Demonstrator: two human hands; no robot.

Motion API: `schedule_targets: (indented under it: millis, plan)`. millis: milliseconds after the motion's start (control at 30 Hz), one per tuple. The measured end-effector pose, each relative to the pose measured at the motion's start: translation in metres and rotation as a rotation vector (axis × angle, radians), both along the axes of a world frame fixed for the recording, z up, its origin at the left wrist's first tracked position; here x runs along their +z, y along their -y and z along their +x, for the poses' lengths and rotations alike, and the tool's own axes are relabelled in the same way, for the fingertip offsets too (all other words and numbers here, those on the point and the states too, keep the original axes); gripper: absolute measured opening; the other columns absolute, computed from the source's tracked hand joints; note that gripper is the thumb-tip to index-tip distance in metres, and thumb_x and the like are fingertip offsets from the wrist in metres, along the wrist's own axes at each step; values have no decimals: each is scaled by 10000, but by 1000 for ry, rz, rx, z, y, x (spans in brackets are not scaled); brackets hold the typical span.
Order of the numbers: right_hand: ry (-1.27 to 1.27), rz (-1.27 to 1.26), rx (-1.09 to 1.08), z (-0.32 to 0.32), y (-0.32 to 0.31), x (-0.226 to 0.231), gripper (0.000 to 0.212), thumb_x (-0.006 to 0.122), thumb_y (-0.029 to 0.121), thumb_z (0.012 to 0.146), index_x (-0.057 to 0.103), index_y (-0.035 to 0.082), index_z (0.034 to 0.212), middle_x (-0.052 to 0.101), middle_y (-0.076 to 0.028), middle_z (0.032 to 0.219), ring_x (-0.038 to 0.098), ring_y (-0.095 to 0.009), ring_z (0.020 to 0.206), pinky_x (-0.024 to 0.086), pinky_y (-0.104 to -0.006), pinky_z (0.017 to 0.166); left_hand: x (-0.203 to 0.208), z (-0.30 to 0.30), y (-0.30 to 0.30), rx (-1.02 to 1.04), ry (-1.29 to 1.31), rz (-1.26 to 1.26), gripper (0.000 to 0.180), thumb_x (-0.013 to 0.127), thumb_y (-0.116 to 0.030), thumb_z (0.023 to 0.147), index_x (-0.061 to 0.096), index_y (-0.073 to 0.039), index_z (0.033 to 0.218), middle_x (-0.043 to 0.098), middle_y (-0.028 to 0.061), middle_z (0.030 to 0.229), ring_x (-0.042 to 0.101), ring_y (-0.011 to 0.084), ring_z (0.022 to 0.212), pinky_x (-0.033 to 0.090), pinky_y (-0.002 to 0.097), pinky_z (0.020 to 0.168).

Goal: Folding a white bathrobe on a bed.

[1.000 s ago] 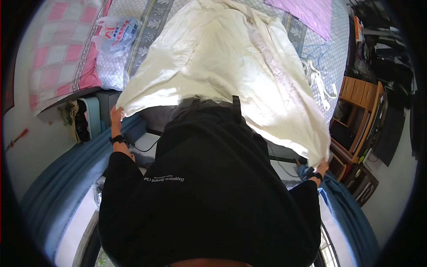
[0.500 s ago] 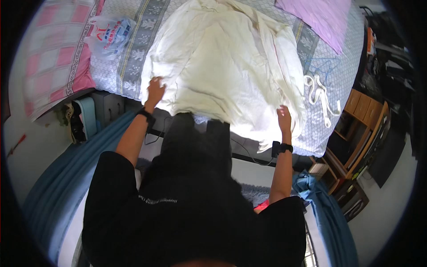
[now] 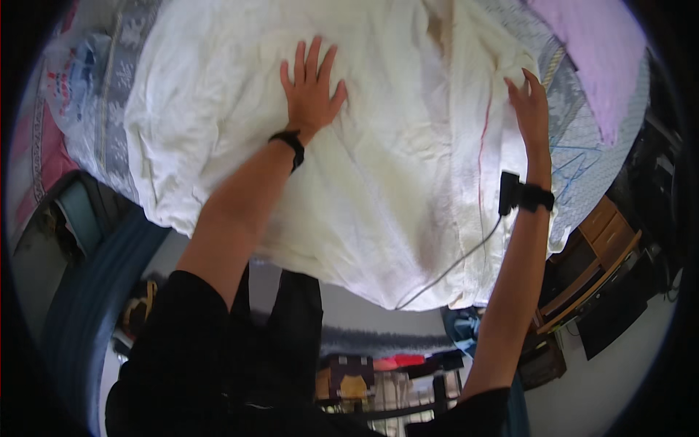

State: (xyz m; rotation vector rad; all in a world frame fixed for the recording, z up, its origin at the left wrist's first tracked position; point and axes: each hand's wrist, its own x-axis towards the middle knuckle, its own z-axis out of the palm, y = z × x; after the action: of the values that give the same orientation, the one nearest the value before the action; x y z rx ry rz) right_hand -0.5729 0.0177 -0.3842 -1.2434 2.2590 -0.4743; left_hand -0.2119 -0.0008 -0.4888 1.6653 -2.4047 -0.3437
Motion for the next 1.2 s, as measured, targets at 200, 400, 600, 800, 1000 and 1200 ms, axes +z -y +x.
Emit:
schedule_targets:
  millis: [200,400,600,800,1000,1200]
  plan:
    - [-314,-389,-95,14,-39,-13,274,690,133,789,595,-63,954,602,-139,818,567,-211,705,473,-327,667,-10,-8,-7,-21,-64,24,628,561,-255,776,364,-140,1360,224,89,1469,145,320,1361,70,565,1024]
    - [-771,-411,-271,19,-98,41,278,692,193,811,595,-64,848,609,-148,784,578,-240,682,471,-341,648,-7,-6,-6,-17,-41,64,642,562,-265,773,351,-150,1368,199,85,1477,131,317,1365,51,557,1036]
    - [-343,-683,-812,8,-130,51,342,529,277,919,595,-56,881,617,-114,826,590,-202,760,522,-356,666,-8,-4,-6,-1,1,80,639,576,-322,779,352,-197,1364,196,41,1477,129,269,1371,87,552,1046]
    - [-224,-678,-1383,-36,-144,69,226,540,178,881,562,7,1029,605,-116,974,593,-258,863,521,-344,719,-18,-2,-10,-15,-3,35,581,582,-329,772,414,-164,1303,274,70,1416,163,287,1354,99,557,1033]
    - [190,-120,-947,-43,-145,32,640,635,390,809,400,62,1306,395,-157,1309,337,-285,1248,318,-477,986,-17,-1,-9,-41,12,61,589,540,-309,788,393,-88,1313,291,138,1386,148,344,1348,47,559,1029]
    - [199,-113,-1073,-54,-107,0,661,742,350,748,476,-82,1173,569,-161,1129,573,-250,979,479,-335,806,-15,-3,-8,-54,-7,59,587,536,-307,795,385,-83,1316,275,137,1393,141,348,1348,37,567,1026]
